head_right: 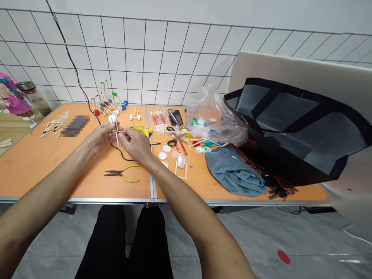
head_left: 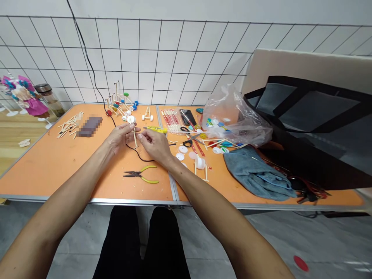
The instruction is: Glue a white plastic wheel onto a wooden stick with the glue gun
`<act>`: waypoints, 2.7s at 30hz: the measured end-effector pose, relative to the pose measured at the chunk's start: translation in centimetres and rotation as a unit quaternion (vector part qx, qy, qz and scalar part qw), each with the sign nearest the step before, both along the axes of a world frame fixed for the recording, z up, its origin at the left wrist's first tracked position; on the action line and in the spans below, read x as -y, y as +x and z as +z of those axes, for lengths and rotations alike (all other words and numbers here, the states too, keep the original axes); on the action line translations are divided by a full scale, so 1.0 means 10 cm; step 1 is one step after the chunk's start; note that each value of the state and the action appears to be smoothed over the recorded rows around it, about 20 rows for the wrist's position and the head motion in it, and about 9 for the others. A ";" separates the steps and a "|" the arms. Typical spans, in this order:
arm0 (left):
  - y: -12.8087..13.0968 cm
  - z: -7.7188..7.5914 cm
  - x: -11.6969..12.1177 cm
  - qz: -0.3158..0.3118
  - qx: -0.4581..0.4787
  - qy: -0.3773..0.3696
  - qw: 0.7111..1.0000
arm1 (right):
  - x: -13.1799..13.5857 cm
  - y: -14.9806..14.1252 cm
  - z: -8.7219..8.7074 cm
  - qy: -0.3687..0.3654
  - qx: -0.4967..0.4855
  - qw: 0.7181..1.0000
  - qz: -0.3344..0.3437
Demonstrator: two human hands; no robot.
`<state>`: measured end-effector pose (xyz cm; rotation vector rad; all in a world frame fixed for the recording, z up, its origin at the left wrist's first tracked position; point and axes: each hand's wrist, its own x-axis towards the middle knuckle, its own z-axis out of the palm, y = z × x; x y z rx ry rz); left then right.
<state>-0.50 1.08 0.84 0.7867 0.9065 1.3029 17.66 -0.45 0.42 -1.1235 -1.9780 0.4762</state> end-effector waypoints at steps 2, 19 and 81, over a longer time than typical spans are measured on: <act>0.00 0.00 0.00 -0.002 -0.003 0.000 1.000 | 0.00 0.00 0.00 0.003 0.004 1.000 -0.002; 0.02 0.00 0.00 0.007 0.006 0.003 1.000 | 0.00 0.00 -0.03 0.011 0.027 1.000 -0.003; -0.03 -0.08 0.02 -0.112 -0.069 0.051 0.990 | -0.12 0.19 0.06 0.129 0.163 0.970 -0.128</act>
